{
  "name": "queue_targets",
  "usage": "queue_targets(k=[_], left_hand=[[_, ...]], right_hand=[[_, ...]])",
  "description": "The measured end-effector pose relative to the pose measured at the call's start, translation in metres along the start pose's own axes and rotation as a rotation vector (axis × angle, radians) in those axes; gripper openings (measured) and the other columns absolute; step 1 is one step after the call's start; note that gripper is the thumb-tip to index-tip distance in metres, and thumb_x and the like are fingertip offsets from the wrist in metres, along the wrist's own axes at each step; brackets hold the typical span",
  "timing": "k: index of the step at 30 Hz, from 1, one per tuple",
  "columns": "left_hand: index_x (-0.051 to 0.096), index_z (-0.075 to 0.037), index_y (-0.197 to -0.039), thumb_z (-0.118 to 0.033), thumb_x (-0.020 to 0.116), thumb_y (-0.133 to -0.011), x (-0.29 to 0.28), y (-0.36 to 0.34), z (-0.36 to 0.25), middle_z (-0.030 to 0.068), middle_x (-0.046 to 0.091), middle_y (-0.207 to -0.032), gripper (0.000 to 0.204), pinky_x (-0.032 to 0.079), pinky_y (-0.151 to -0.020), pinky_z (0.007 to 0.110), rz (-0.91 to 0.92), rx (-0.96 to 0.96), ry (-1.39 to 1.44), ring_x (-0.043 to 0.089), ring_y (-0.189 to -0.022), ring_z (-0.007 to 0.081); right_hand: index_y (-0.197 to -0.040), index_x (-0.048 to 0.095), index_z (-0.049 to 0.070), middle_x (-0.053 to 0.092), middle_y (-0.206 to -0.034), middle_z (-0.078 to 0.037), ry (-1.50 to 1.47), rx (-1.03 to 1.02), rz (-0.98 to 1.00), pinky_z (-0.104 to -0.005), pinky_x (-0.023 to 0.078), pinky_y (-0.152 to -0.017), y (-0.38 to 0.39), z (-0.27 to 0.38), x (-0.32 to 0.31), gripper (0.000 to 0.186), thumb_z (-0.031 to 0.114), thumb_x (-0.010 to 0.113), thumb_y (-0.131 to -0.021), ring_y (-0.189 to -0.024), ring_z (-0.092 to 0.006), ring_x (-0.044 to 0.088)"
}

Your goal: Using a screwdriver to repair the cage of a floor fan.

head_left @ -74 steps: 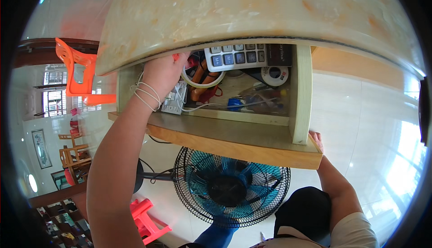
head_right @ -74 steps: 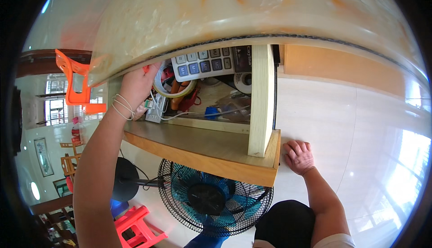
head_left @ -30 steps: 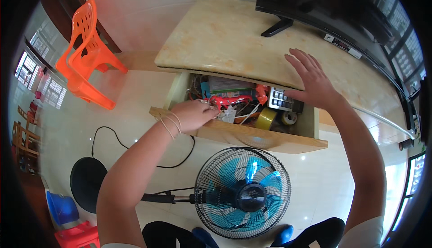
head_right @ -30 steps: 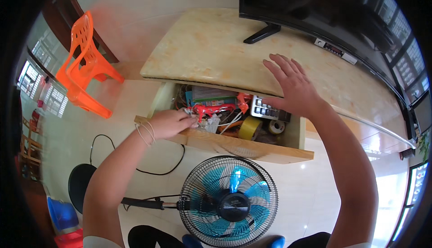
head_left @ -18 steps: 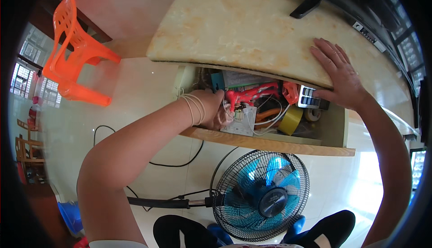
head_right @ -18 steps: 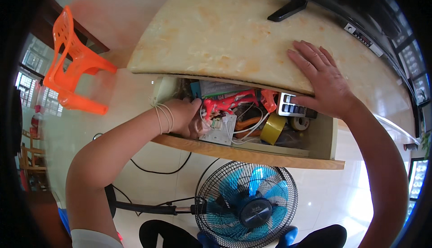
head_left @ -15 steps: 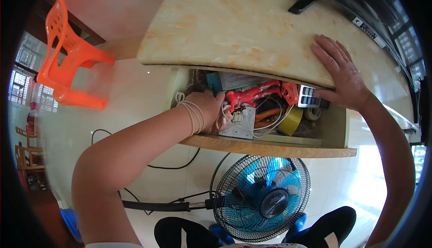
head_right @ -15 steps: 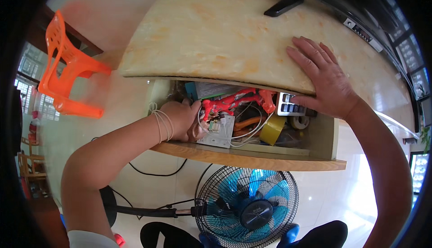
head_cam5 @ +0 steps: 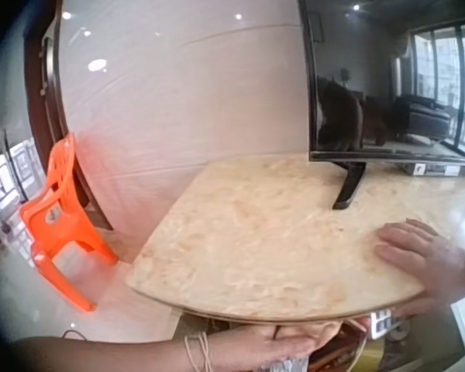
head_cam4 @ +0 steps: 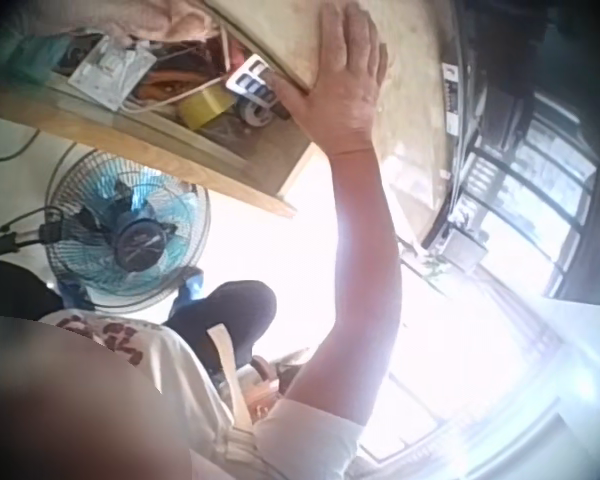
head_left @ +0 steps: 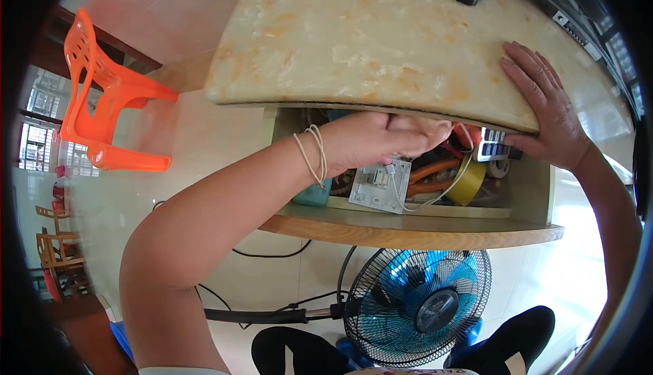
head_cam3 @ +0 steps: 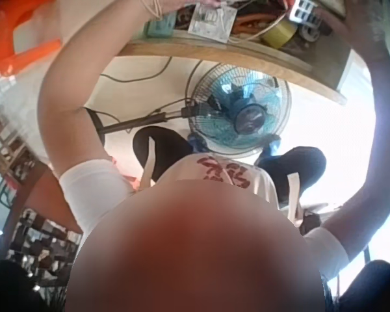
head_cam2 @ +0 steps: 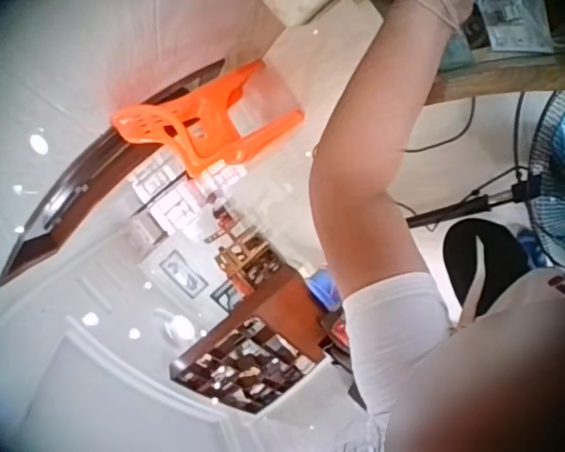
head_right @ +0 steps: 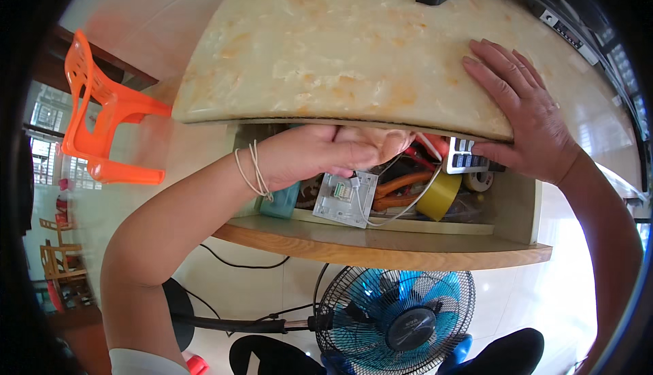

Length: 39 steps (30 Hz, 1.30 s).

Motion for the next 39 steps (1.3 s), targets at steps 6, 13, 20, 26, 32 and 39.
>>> queue_targets(k=[6, 13, 20, 26, 32, 39], left_hand=[[0.064, -0.001, -0.112, -0.029, 0.069, -0.086, -0.016, 0.034, -0.048, 0.0155, 0.066, -0.106, 0.039, 0.051, -0.085, 0.035, 0.223, -0.284, -1.498, 0.064, -0.100, 0.0271], [0.068, -0.023, -0.110, -0.016, 0.056, -0.084, -0.039, 0.078, -0.005, 0.0087, 0.061, -0.097, 0.029, 0.046, -0.085, 0.037, 0.228, 0.236, -1.880, 0.062, -0.094, 0.0223], [0.068, -0.023, -0.106, -0.023, 0.058, -0.084, -0.030, 0.046, 0.030, 0.0045, 0.061, -0.100, 0.024, 0.045, -0.084, 0.038, 0.392, 0.247, -2.105, 0.061, -0.095, 0.0237], [0.066, -0.010, -0.103, -0.047, 0.070, -0.076, -0.021, 0.027, -0.016, 0.0120, 0.063, -0.103, 0.046, 0.048, -0.087, 0.043, 0.332, -0.049, -1.826, 0.062, -0.101, 0.0279], [0.060, -0.002, -0.116, -0.056, 0.061, -0.086, -0.012, 0.003, -0.011, 0.0185, 0.062, -0.118, 0.063, 0.047, -0.094, 0.042, -0.287, 0.472, -1.456, 0.061, -0.107, 0.0328], [0.058, -0.006, -0.121, -0.054, 0.064, -0.082, -0.012, 0.008, -0.010, 0.0135, 0.062, -0.119, 0.062, 0.046, -0.096, 0.042, -0.309, 0.349, -1.626, 0.057, -0.113, 0.0316]], right_hand=[[-0.146, 0.036, 0.009, 0.033, -0.152, -0.017, 0.011, -0.007, -0.010, -0.0520, 0.023, -0.116, 0.001, -0.002, -0.001, 0.093, 0.043, 0.075, -0.068, -0.139, -0.0406, 0.032], [-0.146, 0.037, 0.010, 0.033, -0.152, -0.017, -0.007, 0.011, -0.003, -0.0513, 0.024, -0.117, -0.003, 0.001, 0.001, 0.096, 0.033, 0.080, -0.063, -0.139, -0.0400, 0.032], [-0.145, 0.038, 0.009, 0.034, -0.151, -0.016, 0.010, 0.007, -0.005, -0.0505, 0.024, -0.118, -0.003, 0.001, 0.000, 0.097, 0.032, 0.080, -0.061, -0.139, -0.0392, 0.032], [-0.144, 0.039, 0.006, 0.036, -0.150, -0.018, 0.016, 0.003, -0.013, -0.0502, 0.025, -0.117, -0.002, 0.004, 0.003, 0.094, 0.041, 0.075, -0.065, -0.138, -0.0395, 0.034], [-0.144, 0.040, 0.005, 0.037, -0.149, -0.020, 0.054, -0.008, -0.022, -0.0506, 0.026, -0.115, 0.003, 0.002, 0.000, 0.090, 0.053, 0.068, -0.072, -0.138, -0.0408, 0.034], [-0.145, 0.039, 0.006, 0.037, -0.149, -0.019, 0.066, -0.017, -0.013, -0.0511, 0.026, -0.115, 0.002, 0.005, 0.000, 0.091, 0.049, 0.071, -0.071, -0.138, -0.0410, 0.034]])
Point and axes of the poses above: each hand's wrist, its own y-axis away from the middle knuckle, its own x-axis out of the palm, z = x × y, the point moved 3 cm from there along -y, towards the middle knuckle
